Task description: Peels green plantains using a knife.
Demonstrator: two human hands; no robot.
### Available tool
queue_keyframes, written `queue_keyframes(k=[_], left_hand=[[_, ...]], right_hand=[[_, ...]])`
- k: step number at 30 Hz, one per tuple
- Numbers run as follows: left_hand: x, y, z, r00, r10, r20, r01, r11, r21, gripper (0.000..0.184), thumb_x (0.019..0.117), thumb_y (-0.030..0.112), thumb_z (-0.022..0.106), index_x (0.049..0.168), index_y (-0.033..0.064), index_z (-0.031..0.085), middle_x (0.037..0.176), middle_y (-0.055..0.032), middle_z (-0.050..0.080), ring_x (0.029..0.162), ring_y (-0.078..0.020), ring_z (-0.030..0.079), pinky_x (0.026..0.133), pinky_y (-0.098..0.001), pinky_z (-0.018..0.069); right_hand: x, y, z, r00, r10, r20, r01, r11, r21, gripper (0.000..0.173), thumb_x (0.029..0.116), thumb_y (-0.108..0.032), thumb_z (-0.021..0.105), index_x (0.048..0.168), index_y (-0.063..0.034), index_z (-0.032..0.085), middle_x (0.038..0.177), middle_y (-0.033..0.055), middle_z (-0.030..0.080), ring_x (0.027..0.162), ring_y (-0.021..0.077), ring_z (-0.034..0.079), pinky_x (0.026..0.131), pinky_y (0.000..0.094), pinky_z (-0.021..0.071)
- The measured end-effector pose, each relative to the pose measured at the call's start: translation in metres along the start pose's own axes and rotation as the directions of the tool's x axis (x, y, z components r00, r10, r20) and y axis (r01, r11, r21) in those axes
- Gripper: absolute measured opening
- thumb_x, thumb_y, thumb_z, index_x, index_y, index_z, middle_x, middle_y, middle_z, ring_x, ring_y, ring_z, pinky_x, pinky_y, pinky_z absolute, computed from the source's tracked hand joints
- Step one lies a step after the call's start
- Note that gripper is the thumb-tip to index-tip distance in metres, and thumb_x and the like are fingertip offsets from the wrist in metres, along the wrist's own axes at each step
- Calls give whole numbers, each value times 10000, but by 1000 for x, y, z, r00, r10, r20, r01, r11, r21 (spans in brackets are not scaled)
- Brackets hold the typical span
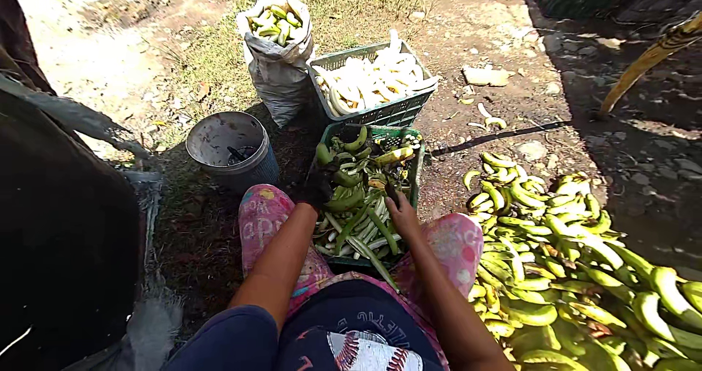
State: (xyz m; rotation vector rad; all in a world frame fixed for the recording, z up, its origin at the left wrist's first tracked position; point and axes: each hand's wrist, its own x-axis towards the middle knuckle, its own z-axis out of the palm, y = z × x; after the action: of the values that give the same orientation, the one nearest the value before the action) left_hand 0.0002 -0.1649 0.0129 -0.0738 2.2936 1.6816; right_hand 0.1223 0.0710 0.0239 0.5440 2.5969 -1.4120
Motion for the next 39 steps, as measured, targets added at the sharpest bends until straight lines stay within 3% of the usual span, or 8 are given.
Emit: queue_keyframes(k=[6, 12, 15, 20, 25, 31, 34, 39], left_hand=[[-6, 24, -2, 966, 236, 106, -188, 921, -341, 424, 953, 343, 696, 1329, 213, 550, 1000, -26, 649, 750, -108, 607, 618, -309, 536], [-20, 60, -19, 919, 389, 59, -304, 798, -521, 368, 917, 217, 720, 1249, 216, 560, 897, 13, 627, 646, -73, 553, 533, -236, 476], [4, 85, -13, 850, 526, 35, -336, 591, -733, 471, 859, 235, 770, 1249, 179, 512, 976, 8, 661, 683, -61, 605, 548, -225, 519], [-17, 37, -22, 908, 412, 75, -319, 797, -513, 531, 820, 322, 798, 1286, 226, 561, 941, -13, 635, 691, -110, 580, 537, -293, 489], [-35, 44, -14, 932, 326, 159, -207, 838, -505, 330, 863, 301, 750, 1132, 254, 565, 706, 12, 522, 427, -76, 404, 359, -233, 355], [-22, 57, -19, 916, 392, 85, -303, 816, -491, 406, 888, 148, 714, 1263, 136, 559, 976, -5, 650, 793, -78, 608, 691, -271, 532], [-6, 77, -22, 911, 403, 90, -254, 720, -646, 369, 904, 119, 651, 1247, 73, 523, 950, -21, 670, 816, -97, 660, 728, -278, 575], [-24, 78, -10, 917, 353, 185, -231, 850, -474, 497, 919, 237, 670, 1360, 98, 489, 1031, -31, 660, 848, -95, 642, 720, -281, 562]], right_hand=[[2, -36, 6, 988, 84, 133, -103, 984, 143, 501, 1118, -456, 346, 1295, -42, 564, 772, 71, 588, 603, 180, 567, 605, 374, 517], [-12, -120, -28, 886, -330, -325, 446, 800, 402, 540, 1083, -582, 285, 1301, -165, 551, 652, 20, 512, 467, 129, 492, 434, 305, 479], [3, -87, 10, 982, -159, -103, 185, 918, 351, 568, 1082, -584, 311, 1249, -105, 566, 634, 71, 537, 489, 211, 534, 486, 406, 504], [4, -61, 24, 987, 31, 157, -90, 918, 386, 481, 1116, -462, 347, 1287, -67, 562, 619, 16, 508, 465, 138, 484, 455, 304, 451], [1, -56, 33, 944, 139, 299, -286, 798, 531, 496, 1127, -459, 286, 1224, -59, 564, 650, 36, 513, 485, 155, 514, 468, 308, 493], [-9, -47, 39, 829, 162, 535, -497, 650, 574, 602, 1100, -565, 219, 1183, -96, 587, 648, 13, 516, 483, 125, 509, 452, 267, 468], [-26, -44, 22, 751, 182, 635, -551, 701, 452, 588, 1101, -559, 245, 1194, -97, 596, 648, 6, 513, 477, 114, 506, 449, 256, 469], [-22, -43, 24, 760, 165, 629, -579, 610, 540, 617, 1099, -566, 221, 1196, -82, 590, 647, 17, 523, 475, 130, 517, 445, 275, 484]])
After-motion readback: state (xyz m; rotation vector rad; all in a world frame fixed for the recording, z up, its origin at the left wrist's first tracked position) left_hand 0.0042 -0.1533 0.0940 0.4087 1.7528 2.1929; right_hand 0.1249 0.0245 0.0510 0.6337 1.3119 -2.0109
